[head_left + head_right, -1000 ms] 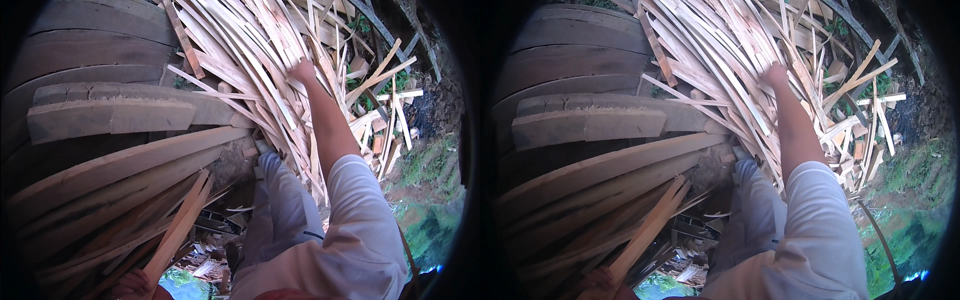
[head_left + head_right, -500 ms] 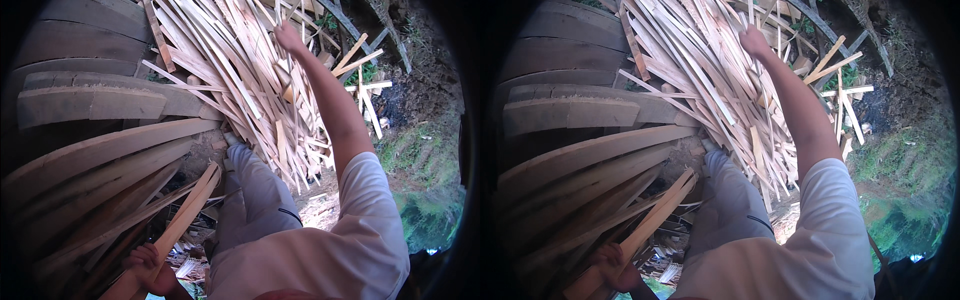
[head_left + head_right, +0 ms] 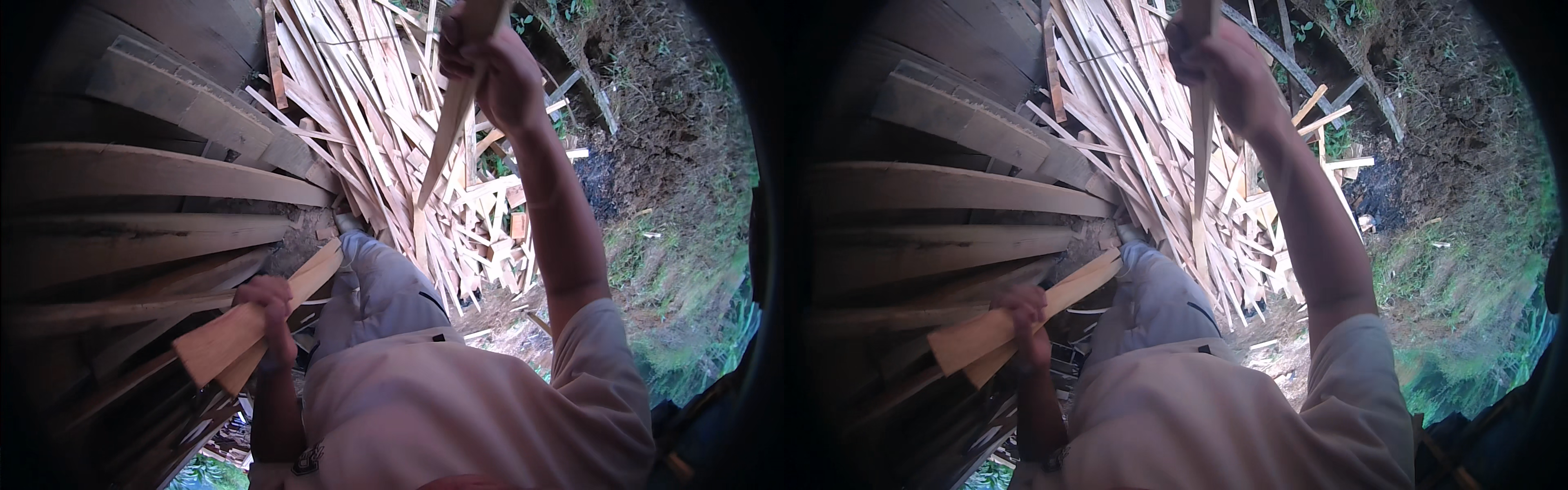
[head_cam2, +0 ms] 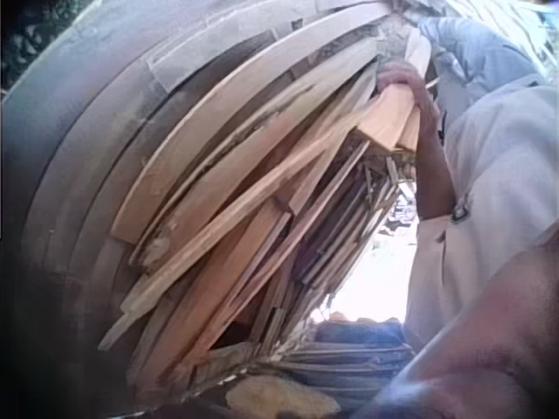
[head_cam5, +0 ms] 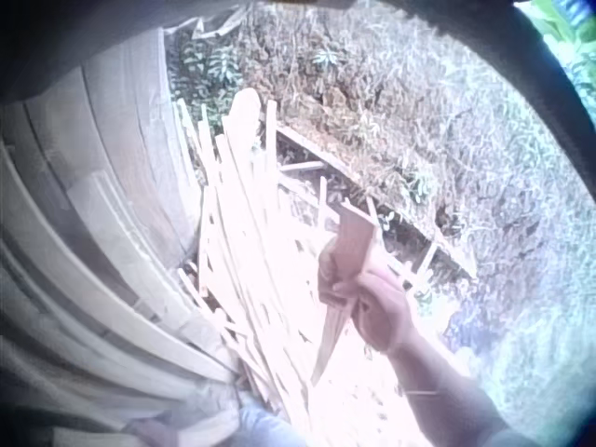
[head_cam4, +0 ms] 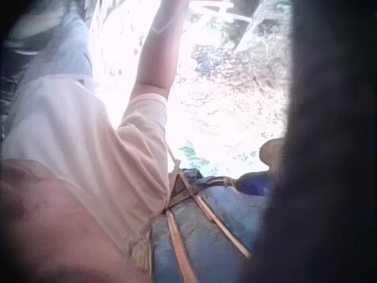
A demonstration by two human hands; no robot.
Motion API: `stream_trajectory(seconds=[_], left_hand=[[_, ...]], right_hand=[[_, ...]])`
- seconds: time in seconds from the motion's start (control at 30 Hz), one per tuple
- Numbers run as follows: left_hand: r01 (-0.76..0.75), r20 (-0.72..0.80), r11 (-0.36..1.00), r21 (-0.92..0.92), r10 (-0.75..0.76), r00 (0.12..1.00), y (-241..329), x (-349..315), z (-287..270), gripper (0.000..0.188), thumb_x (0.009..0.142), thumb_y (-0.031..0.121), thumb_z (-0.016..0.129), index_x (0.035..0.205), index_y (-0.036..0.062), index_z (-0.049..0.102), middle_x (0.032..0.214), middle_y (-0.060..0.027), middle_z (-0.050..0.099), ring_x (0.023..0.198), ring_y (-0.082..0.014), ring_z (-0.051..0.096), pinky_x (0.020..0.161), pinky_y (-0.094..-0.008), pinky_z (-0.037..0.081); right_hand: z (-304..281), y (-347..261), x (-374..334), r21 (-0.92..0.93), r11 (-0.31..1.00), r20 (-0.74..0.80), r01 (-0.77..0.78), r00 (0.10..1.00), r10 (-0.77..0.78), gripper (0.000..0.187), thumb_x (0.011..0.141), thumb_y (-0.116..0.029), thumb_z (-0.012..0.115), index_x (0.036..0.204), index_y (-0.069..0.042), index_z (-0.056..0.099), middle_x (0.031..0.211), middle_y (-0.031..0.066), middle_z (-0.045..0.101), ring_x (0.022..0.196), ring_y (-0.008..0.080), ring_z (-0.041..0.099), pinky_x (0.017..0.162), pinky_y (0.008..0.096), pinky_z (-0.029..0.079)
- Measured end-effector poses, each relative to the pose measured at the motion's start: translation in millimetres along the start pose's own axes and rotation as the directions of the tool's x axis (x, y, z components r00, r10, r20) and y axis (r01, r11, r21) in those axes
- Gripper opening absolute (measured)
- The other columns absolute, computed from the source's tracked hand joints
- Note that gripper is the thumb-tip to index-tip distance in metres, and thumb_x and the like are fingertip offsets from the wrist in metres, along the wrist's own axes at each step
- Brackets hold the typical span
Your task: The person selects thin wooden strips from a pile, then sits on the ground and uses a hand saw to cut a strip into smaller pieces. The person arranges the cut pieces on a larger wooden board.
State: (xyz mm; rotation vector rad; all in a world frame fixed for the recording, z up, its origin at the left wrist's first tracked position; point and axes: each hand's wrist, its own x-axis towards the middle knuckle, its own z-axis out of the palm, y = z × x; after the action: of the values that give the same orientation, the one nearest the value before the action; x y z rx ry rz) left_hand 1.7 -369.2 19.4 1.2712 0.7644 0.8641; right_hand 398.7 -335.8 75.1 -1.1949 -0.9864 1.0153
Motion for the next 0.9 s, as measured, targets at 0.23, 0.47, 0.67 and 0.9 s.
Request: stream_trajectory(seconds=[0.23, 0.47, 0.67, 0.9], left_hand=[[-0.210, 0.259, 0.960, 0.187, 0.158, 0.953, 1.4, -3.7, 29.3, 0.030, 0.079, 0.011, 0.084, 0.092, 0.0041, 0.057, 0.076, -0.0063, 0.054, 0.066, -0.0151, 0.050, 0.062, -0.0278, 0.042], [-0.626, 0.567, 0.743, 0.237, 0.418, 0.710, 15.3, -12.7, 70.4, 0.071, 0.080, 0.046, 0.083, 0.127, -0.0021, 0.060, 0.112, -0.0160, 0.062, 0.084, -0.0235, 0.059, 0.067, -0.0348, 0.049], [-0.584, 0.642, 0.777, 0.233, 0.328, 0.693, -0.2, -44.4, 51.4, 0.053, 0.086, 0.036, 0.075, 0.121, -0.0010, 0.059, 0.110, -0.0134, 0.062, 0.091, -0.0237, 0.060, 0.078, -0.0372, 0.048], [-0.365, 0.669, 0.856, 0.366, 0.031, 0.743, -47.9, -60.2, 23.5, 0.032, 0.094, 0.024, 0.065, 0.113, 0.0003, 0.057, 0.107, -0.0103, 0.062, 0.099, -0.0238, 0.061, 0.090, -0.0399, 0.047]], right_hand=[[83.9, -84.9, -152.1, 0.130, 0.987, -0.249, 0.092, 0.967, -0.058, 0.033, 0.076, -0.022, 0.063, 0.097, -0.003, 0.045, 0.083, 0.0069, 0.042, 0.075, 0.0176, 0.041, 0.073, 0.0312, 0.036], [182.9, -64.5, -237.9, 0.024, 0.986, -0.390, 0.165, 0.910, -0.142, 0.039, 0.072, -0.028, 0.065, 0.101, -0.001, 0.060, 0.095, 0.0107, 0.058, 0.091, 0.0241, 0.057, 0.082, 0.0349, 0.045], [233.0, -45.8, -275.5, -0.110, 0.890, -0.364, 0.443, 0.815, -0.451, 0.040, 0.079, -0.029, 0.062, 0.106, 0.000, 0.057, 0.104, 0.0159, 0.054, 0.095, 0.0329, 0.054, 0.085, 0.0433, 0.042], [241.3, -27.3, -334.3, -0.351, 0.884, -0.376, 0.310, 0.818, -0.436, 0.055, 0.082, -0.026, 0.068, 0.131, -0.005, 0.053, 0.127, 0.0181, 0.050, 0.120, 0.0365, 0.048, 0.104, 0.0497, 0.036]])
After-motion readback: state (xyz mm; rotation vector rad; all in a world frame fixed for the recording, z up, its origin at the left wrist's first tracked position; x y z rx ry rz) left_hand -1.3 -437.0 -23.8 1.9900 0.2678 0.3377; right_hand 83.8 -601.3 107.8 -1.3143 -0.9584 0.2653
